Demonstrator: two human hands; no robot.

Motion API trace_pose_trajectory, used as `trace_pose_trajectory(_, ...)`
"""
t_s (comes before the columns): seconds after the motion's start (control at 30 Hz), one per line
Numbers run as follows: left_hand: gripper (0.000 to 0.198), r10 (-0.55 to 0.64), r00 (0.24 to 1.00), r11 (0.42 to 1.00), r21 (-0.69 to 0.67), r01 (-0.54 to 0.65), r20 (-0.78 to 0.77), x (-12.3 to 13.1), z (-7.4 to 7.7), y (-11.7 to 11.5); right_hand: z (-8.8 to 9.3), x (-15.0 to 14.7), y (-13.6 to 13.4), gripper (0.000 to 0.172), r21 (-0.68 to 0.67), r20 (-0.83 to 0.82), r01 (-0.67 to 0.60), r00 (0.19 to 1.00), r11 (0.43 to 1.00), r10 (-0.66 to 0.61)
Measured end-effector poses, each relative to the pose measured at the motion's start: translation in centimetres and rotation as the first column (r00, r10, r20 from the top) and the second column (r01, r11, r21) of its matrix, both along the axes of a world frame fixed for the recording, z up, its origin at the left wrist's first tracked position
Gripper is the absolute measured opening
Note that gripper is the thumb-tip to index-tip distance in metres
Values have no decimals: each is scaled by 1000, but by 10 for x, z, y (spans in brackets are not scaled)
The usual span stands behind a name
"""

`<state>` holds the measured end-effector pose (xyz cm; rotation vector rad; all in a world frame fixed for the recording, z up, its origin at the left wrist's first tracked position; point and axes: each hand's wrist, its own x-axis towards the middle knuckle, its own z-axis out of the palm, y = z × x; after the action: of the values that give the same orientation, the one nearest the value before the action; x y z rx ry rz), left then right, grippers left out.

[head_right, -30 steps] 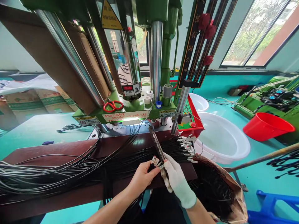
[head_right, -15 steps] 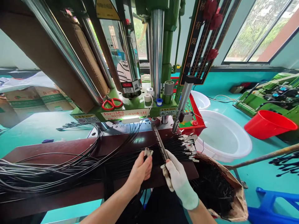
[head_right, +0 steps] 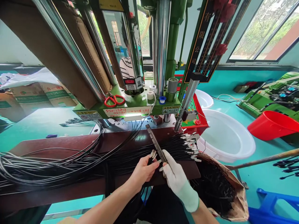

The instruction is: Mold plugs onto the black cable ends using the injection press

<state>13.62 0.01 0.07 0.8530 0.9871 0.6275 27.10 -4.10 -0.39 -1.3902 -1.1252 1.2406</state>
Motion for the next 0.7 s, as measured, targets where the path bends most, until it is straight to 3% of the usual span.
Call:
trace_pose_trajectory(0.1,33,2,999,997,76,3,-54,-2,-1,0,-1,0,0,52,57,42,-44,998,997,41)
trace_pose_trajectory(0.2,31,51,997,974,222,-37,-59,-5,2,2,4,-1,0,52,-39,-63,-24,998,999,21)
trace_pose_trajectory(0.3,29,124,992,976,181,-118,-20,-7,6,6,9,-1,1,54,-104,-129,25,991,994,-38)
trace_pose_trajectory(0.4,25,106,994,983,152,-99,-33,-6,4,8,12,-1,1,55,-114,-154,36,987,993,-53)
trace_pose_trajectory(0.57,23,170,972,898,431,-85,-163,-3,-6,8,19,-2,0,55,-155,-139,12,990,988,-33)
trace_pose_trajectory(0.7,28,190,973,927,351,-132,-134,-4,-9,8,19,-1,-2,55,-172,-153,2,988,985,-28)
